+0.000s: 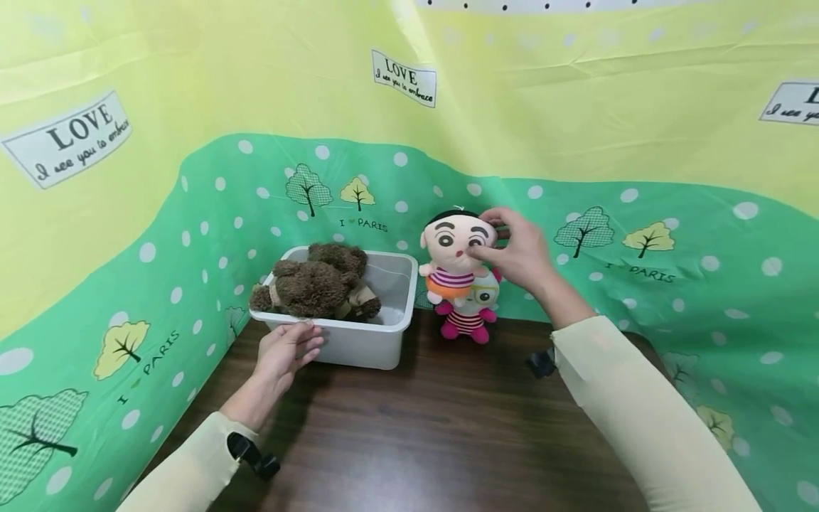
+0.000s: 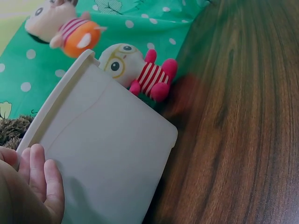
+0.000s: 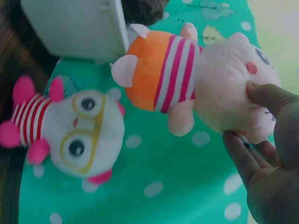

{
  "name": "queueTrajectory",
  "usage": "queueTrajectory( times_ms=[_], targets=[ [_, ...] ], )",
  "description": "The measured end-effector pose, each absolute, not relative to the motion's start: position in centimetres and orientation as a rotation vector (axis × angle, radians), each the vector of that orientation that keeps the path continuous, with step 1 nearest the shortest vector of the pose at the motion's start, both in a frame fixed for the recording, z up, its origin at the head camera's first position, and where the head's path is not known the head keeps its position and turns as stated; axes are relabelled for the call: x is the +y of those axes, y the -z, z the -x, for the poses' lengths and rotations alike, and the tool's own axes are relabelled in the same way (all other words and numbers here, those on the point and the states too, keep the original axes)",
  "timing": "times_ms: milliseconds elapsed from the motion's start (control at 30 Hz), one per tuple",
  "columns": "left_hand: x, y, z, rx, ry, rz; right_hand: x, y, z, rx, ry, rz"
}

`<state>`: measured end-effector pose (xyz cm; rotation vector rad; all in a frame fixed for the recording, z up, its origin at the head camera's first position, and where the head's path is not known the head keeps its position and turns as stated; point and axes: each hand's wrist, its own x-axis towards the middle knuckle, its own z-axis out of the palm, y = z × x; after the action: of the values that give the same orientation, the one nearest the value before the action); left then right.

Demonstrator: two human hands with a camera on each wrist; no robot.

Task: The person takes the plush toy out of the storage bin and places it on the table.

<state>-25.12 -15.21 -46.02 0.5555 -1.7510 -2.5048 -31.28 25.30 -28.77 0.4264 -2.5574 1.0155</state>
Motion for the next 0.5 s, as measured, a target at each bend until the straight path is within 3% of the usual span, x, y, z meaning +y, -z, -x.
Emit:
queueTrajectory(
  times_ms=[500],
  targets=[
    [-15.1,45.9,24.9,-1.787,2.486,-0.541,33.7,31.7,28.7,-2.657,-0.888,-0.242]
  ],
)
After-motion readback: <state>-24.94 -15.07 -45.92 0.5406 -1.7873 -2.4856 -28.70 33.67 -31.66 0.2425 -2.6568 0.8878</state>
